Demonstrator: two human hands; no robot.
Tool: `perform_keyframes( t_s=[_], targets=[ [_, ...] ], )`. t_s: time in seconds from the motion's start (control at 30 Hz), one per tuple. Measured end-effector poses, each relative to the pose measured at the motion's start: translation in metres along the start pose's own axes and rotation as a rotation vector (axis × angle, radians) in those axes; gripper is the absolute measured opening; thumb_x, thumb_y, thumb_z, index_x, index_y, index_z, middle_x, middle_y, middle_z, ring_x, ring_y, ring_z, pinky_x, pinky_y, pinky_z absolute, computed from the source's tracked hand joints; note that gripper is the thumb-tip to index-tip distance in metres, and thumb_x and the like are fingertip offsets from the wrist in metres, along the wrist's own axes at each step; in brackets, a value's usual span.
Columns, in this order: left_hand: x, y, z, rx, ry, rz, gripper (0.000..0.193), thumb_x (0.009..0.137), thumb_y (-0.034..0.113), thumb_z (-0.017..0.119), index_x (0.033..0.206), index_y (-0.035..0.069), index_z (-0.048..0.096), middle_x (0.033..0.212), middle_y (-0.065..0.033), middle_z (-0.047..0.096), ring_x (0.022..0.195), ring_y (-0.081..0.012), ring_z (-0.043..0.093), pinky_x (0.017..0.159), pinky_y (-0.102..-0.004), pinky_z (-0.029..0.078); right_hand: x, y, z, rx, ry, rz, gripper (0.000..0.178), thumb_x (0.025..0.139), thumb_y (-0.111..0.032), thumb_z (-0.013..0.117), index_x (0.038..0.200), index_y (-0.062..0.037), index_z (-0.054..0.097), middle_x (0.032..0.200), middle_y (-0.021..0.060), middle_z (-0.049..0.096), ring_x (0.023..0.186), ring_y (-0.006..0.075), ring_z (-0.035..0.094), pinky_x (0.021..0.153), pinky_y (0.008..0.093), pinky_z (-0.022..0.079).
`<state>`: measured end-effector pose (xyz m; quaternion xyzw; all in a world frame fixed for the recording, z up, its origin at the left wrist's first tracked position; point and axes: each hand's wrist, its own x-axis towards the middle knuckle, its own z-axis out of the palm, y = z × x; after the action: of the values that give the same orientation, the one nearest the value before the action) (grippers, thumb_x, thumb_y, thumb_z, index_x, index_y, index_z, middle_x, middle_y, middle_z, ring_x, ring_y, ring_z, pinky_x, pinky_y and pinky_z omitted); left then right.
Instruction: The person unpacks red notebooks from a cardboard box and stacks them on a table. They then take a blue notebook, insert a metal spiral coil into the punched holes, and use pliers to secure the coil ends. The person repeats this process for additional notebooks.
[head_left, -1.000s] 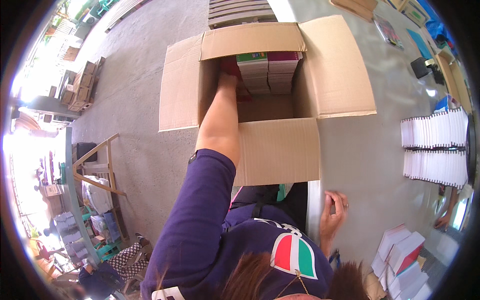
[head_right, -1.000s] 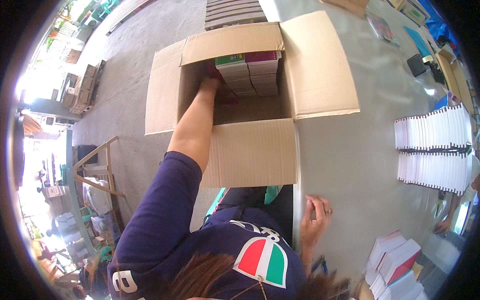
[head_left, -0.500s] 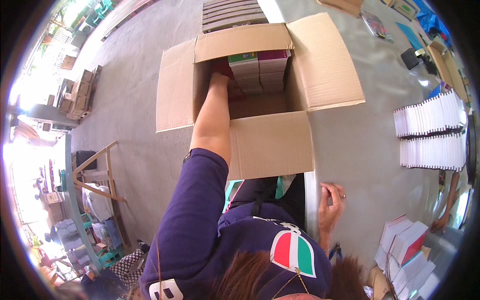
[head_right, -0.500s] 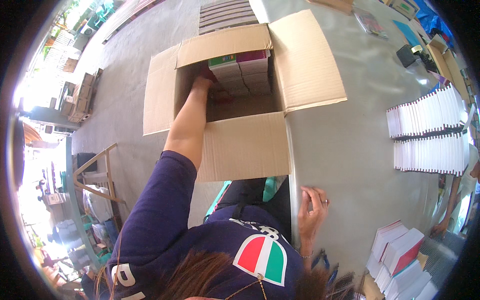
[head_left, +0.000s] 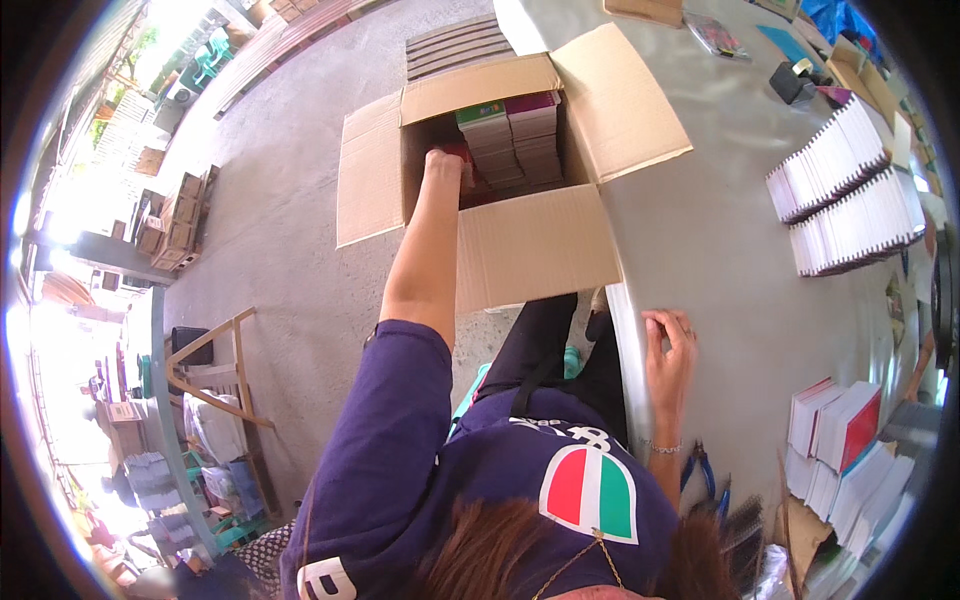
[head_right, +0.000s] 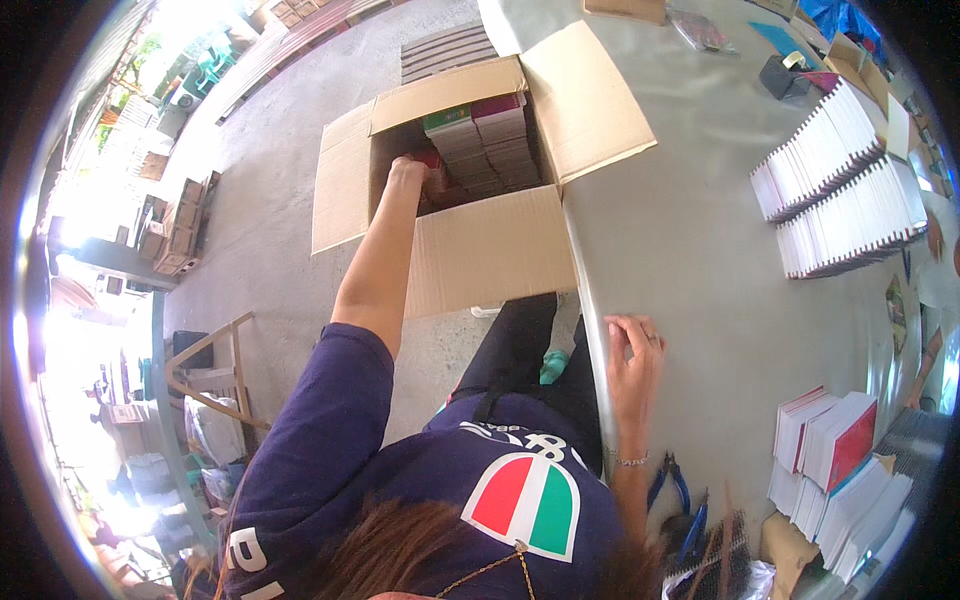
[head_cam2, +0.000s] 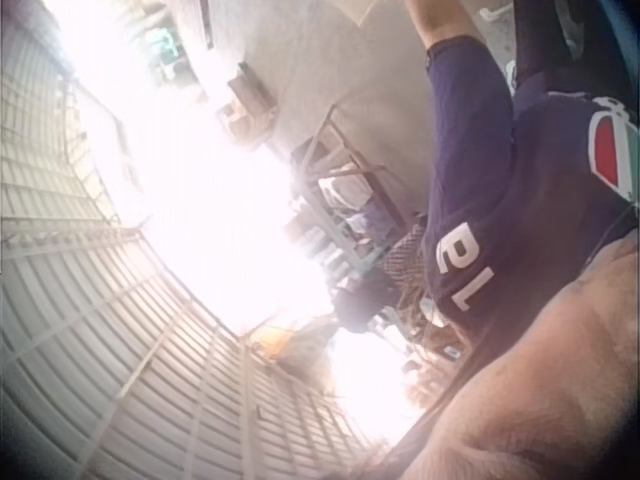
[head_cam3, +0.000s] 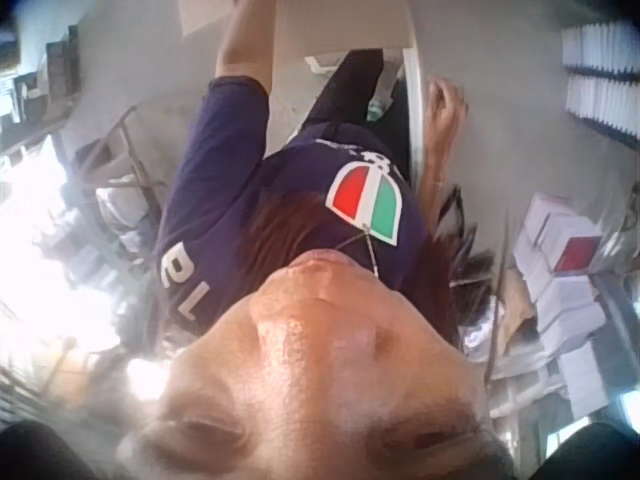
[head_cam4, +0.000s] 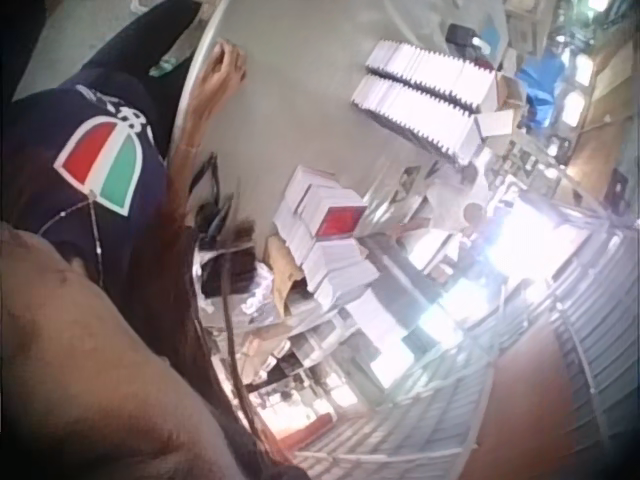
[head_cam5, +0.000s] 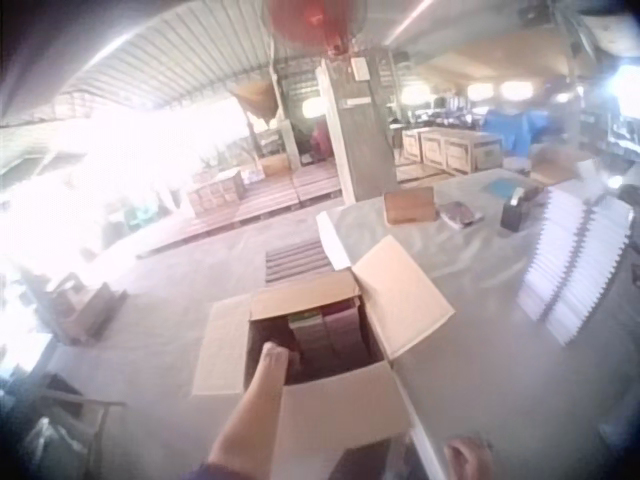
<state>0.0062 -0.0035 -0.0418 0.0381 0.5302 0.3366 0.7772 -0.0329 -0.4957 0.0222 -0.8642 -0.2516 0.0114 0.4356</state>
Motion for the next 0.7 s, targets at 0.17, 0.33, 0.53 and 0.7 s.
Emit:
perform_keyframes(
  t_s=[0.17,0.33,0.53,0.7],
  targets=[
    [-0.083,-0.005,-0.024,0.063,0.038,0.009,0.086,0.086,0.056,0.065,0.146,0.005,0.030,0.156,-0.0248,0.013,0.141,-0.0363,0.024,0.108,-0.0650,0.022,-0.004,0.003,0.000,0.086,0.021,-0.053,0.012,0.092,-0.010,0.059,0.095,-0.0039,0.069,0.090,0.0083,0.065,0.077,0.0213,0.060,0.083,0.0345,0.043],
    [-0.177,-0.023,-0.050,0.231,-0.411,0.290,0.072,0.087,0.045,0.068,0.142,0.009,0.039,0.143,-0.0196,0.041,0.127,-0.0336,0.043,0.100,-0.0636,0.033,-0.003,0.029,0.001,0.216,0.138,-0.128,0.013,0.090,-0.008,0.059,0.093,-0.0012,0.069,0.086,0.0121,0.067,0.078,0.0265,0.065,0.075,0.0369,0.049],
    [-0.309,-0.067,-0.069,0.230,-0.830,-0.060,0.055,0.090,0.034,0.068,0.136,0.011,0.048,0.136,-0.0104,0.053,0.125,-0.0302,0.048,0.101,-0.0488,0.041,-0.002,0.030,0.026,0.223,0.134,-0.224,0.013,0.089,-0.013,0.058,0.089,-0.0043,0.068,0.088,0.0121,0.066,0.086,0.0305,0.063,0.083,0.0414,0.046],
    [-0.392,-0.199,-0.035,0.418,-1.212,-0.749,0.035,0.094,0.030,0.064,0.121,0.008,0.059,0.128,-0.0158,0.057,0.120,-0.0313,0.051,0.105,-0.0469,0.042,-0.007,0.030,0.016,0.177,0.166,-0.178,0.016,0.092,-0.015,0.054,0.092,-0.0061,0.068,0.092,0.0087,0.065,0.092,0.0282,0.061,0.089,0.0412,0.041]
  ],
)
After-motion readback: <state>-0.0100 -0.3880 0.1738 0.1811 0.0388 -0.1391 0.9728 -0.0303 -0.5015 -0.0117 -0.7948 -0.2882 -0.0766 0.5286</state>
